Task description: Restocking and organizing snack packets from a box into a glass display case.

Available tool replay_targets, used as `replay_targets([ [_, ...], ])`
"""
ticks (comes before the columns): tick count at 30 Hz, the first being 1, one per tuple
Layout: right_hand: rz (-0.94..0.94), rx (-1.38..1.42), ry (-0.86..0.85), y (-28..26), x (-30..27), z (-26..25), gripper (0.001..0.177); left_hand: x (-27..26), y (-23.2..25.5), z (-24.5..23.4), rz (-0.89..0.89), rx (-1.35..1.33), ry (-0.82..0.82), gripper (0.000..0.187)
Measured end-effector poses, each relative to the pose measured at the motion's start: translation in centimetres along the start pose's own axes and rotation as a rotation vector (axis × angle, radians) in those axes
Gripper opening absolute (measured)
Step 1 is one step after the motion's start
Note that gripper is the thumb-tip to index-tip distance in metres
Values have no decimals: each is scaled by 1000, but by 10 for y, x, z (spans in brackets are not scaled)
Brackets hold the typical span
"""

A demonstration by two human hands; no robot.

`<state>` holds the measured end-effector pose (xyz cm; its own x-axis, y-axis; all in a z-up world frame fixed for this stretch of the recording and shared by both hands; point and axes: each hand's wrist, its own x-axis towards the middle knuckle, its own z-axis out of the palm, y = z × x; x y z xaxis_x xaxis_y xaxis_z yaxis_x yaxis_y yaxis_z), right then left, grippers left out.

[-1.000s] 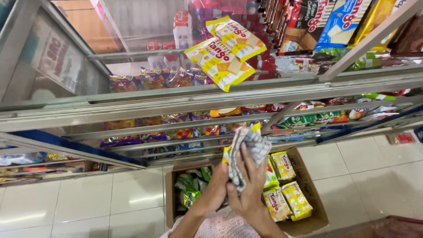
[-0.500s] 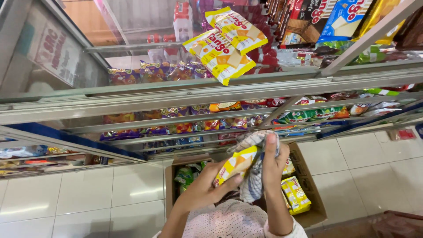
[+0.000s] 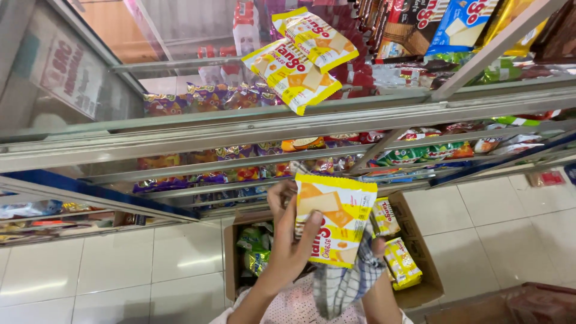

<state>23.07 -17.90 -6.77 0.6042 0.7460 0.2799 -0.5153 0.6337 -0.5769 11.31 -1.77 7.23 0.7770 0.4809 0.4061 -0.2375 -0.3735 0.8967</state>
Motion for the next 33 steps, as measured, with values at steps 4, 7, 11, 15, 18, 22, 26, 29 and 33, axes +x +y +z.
replay_targets([
  [4, 193, -25, -66, -25, 10, 56, 101, 8, -3, -2, 11, -60, 52, 34],
  [7, 310, -357, 135, -27, 13, 70, 89, 14, -2, -3, -20, -78, 115, 35],
  [11, 240, -778, 381, -19, 20, 84, 54, 12, -3, 3, -57, -31, 253, 51],
  [15, -166, -1393, 427, -21, 32, 102, 39, 13, 26, 15, 93, -100, 317, 109],
  [18, -453, -1529, 298, -32, 38, 125, 39, 4, 11, 20, -3, -372, 290, 112],
  [22, -605, -1545, 167, -20, 15, 97, 35, -14, -50, 21, -293, -777, 350, 87],
  [26, -919, -1584, 35, 0, -11, 88, 42, -13, -38, 10, -551, -1118, 326, 65],
  [29, -891, -1757, -24, 0, -8, 98, 37, -52, -76, 32, -624, -1186, 155, 59],
  [33, -990, -1688, -51, 0, 12, 83, 65, -67, -83, 50, -469, -1184, -32, 57],
])
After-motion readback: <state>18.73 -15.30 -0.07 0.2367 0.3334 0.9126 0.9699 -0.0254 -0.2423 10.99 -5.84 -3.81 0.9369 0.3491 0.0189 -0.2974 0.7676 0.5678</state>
